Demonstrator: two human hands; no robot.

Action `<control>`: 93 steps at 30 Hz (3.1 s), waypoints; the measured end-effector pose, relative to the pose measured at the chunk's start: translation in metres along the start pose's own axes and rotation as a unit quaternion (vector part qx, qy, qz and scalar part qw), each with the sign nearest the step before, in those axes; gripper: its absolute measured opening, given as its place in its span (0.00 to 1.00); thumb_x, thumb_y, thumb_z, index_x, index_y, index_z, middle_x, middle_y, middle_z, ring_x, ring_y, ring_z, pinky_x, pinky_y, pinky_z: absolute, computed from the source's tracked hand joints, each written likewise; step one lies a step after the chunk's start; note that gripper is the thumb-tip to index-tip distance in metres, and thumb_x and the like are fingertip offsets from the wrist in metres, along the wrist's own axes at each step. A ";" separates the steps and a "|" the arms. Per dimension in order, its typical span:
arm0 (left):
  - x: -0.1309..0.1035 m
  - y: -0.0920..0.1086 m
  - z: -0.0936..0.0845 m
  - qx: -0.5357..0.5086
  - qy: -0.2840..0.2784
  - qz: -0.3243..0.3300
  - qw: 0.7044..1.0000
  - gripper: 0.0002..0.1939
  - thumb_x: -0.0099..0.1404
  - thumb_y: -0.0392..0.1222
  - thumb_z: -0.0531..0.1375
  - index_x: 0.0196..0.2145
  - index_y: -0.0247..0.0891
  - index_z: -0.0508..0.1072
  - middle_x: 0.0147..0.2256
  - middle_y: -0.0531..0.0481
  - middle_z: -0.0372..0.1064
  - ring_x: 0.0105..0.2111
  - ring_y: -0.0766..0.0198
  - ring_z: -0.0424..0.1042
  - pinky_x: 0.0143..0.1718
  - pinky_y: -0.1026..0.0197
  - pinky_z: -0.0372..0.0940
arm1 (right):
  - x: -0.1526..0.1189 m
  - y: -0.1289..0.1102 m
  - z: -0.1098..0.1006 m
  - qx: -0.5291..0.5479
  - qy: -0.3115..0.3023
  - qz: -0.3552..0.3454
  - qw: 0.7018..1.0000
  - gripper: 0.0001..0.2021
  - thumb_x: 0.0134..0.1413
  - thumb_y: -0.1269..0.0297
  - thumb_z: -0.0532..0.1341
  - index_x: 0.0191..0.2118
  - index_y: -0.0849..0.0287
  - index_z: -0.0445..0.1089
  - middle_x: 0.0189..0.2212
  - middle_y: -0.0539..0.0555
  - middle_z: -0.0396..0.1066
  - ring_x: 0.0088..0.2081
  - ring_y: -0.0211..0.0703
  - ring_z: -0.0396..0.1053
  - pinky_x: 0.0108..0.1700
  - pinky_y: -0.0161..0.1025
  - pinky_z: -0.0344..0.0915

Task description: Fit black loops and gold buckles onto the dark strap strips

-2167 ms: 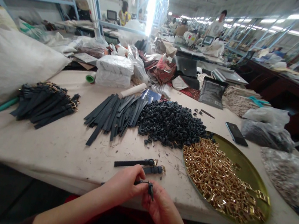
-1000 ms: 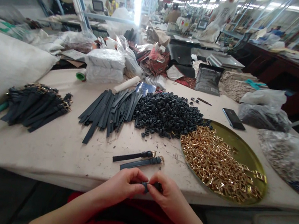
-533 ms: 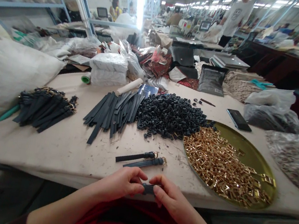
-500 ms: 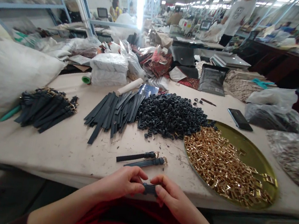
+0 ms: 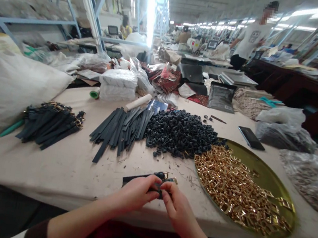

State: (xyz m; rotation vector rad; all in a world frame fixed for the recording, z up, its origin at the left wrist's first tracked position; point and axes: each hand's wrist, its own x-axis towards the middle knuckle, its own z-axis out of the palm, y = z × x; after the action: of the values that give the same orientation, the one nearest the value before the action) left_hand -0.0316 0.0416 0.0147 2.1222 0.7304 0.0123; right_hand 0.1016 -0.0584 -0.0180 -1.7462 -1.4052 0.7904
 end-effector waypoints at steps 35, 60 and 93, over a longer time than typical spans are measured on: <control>-0.003 0.010 -0.002 -0.488 -0.004 -0.162 0.857 0.08 0.55 0.43 0.51 0.32 0.37 0.60 0.17 0.58 0.62 0.13 0.75 0.55 0.14 0.72 0.47 | 0.055 0.005 -0.017 -0.015 0.113 0.032 0.993 0.16 0.56 0.54 0.46 0.34 0.59 0.64 0.23 0.50 0.64 0.26 0.36 0.62 0.28 0.33 0.60; 0.002 0.018 -0.002 -0.343 0.003 -0.091 0.935 0.17 0.60 0.51 0.47 0.30 0.34 0.66 0.19 0.58 0.51 0.18 0.72 0.51 0.18 0.68 0.47 | 0.027 0.023 -0.032 0.411 0.127 0.181 0.884 0.17 0.38 0.58 0.66 0.35 0.58 0.66 0.27 0.47 0.66 0.26 0.32 0.62 0.31 0.33 0.62; 0.008 0.008 0.018 -0.335 -0.030 -0.139 0.932 0.09 0.56 0.44 0.48 0.31 0.37 0.63 0.12 0.59 0.60 0.10 0.70 0.56 0.12 0.69 0.52 | 0.013 0.009 -0.008 0.449 0.153 0.206 0.856 0.14 0.37 0.58 0.67 0.31 0.58 0.66 0.27 0.47 0.70 0.27 0.33 0.66 0.33 0.34 0.65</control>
State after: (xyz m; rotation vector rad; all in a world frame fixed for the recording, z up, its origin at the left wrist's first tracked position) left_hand -0.0166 0.0286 0.0078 1.3547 0.8400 0.0387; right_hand 0.1154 -0.0478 -0.0214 -1.3103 -0.3030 1.0993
